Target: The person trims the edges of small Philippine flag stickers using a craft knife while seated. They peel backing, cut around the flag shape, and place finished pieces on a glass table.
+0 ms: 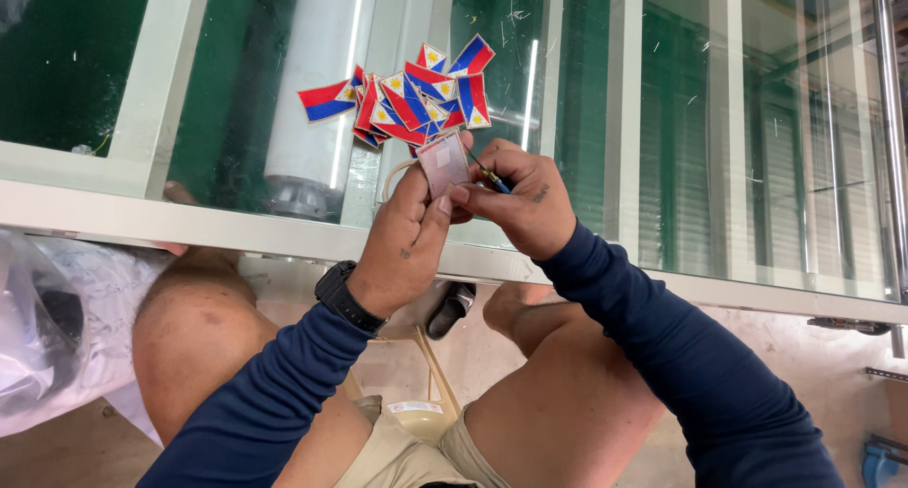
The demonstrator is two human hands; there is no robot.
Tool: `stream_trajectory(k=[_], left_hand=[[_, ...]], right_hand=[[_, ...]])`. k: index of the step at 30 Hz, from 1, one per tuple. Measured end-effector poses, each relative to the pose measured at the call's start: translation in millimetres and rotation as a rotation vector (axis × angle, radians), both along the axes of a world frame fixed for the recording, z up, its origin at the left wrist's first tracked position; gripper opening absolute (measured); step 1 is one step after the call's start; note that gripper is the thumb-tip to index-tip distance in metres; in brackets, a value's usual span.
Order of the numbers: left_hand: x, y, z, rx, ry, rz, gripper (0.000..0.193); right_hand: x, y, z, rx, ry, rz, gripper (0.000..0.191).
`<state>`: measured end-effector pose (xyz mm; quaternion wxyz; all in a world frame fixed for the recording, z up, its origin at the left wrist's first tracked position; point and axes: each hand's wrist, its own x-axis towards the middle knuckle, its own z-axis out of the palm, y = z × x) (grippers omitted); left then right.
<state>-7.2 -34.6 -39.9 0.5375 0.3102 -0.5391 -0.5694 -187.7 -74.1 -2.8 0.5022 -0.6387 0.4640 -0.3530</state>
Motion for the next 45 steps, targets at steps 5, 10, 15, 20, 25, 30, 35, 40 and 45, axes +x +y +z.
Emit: stream_trajectory(k=[5,10,15,20,25,30,35,40,45], left_hand=[[-1,-3,-4,0.079,-0.001,0.097,0.031],[1,-6,-2,0.010,-0.198,0.268,0.015],[5,-6,1,0.086,-0.040,0.194,0.014],[5,-8,1,0.271,0.001,0.164,0.016],[-1,-5,4,0.129,-0.078,0.216,0.015],[-3,-2,9,-0.022,-0.249,0.311,0.020],[-5,1,10,-0.002,-0.164,0.251,0.024],[-14,0,7,0.110,-0.054,0.241,0.031],[-8,-7,3,0.254,0.069,0.196,0.025]], right_hand=[[-1,3,0,-0.325,0.365,-0.029,0.015],[4,8,0,-0.374,0.369,-0.017,0.012],[3,12,-4,-0.219,0.303,-0.091,0.013],[-3,10,-2,0.103,-0.117,-0.163,0.023],[1,14,2,0.060,0.034,-0.053,0.019],[3,13,4,-0.008,0.121,-0.059,0.016],[-2,20,2,-0.467,0.330,-0.029,0.011],[-7,18,-6,-0.337,0.327,-0.078,0.012],[-12,9,-10,0.148,-0.080,-0.075,0.024]])
